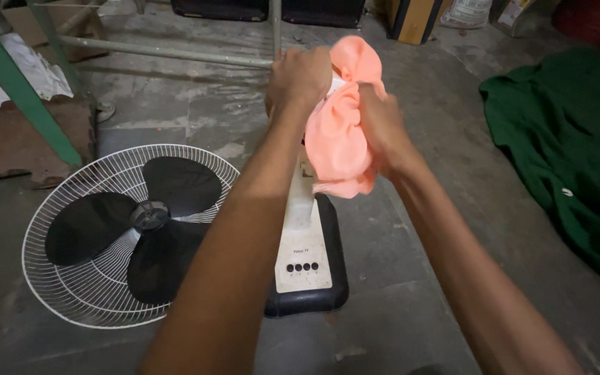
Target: The person wipes the motor housing and neck of a disassembled pedestal fan using a pink cloth. The fan blades and front grille are removed and placed on the floor. The person rotates the motor housing to clean all sides and then wipes the neck and base area.
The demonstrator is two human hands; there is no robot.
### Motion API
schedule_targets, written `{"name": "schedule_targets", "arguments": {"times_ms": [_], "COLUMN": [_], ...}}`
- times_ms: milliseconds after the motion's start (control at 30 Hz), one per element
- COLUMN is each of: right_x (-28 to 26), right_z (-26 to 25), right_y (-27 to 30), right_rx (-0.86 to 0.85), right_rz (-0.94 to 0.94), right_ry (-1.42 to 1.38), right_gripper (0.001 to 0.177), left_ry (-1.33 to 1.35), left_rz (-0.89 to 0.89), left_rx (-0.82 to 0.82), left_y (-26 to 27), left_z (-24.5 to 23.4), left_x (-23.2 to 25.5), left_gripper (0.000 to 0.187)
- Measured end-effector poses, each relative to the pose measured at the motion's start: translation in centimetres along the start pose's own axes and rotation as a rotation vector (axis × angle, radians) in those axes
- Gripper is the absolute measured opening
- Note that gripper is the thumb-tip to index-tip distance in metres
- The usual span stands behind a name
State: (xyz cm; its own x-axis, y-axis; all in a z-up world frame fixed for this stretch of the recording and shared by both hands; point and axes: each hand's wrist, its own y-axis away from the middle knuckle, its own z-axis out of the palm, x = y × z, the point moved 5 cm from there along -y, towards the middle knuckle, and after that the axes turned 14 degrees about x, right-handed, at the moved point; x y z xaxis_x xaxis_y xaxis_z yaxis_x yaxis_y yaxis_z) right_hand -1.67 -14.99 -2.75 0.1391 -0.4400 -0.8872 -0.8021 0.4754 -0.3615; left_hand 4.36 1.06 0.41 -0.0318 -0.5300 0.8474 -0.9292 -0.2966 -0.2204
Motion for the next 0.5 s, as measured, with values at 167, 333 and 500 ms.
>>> {"name": "schedule_targets", "arguments": {"times_ms": [167, 333, 500], "right_x": [-1.5, -3.9, -7.0], "right_z": [-1.9, -0.3, 0.1], "right_y": [2.5, 3.6, 4.7], "right_rx": [0.102, 0.086, 0.017], "right_rz": [0.004, -0.107, -0.452], "right_ry": [0.066, 0.158, 0.042], "right_gripper": [0.055, 0.05, 0.057], "left_ry": [0.003, -0.115, 1.176], "left_rz": [-0.059, 0.266, 0.09], "left_rx": [-0.026, -0.018, -0.589], "left_y": [-0.9, -3.1, -2.1], "left_z": [1.3, 4.5, 5.8], "left_x": [-0.7, -1.3, -3.3], "left_gripper": [0.051, 0.049, 0.062]}}
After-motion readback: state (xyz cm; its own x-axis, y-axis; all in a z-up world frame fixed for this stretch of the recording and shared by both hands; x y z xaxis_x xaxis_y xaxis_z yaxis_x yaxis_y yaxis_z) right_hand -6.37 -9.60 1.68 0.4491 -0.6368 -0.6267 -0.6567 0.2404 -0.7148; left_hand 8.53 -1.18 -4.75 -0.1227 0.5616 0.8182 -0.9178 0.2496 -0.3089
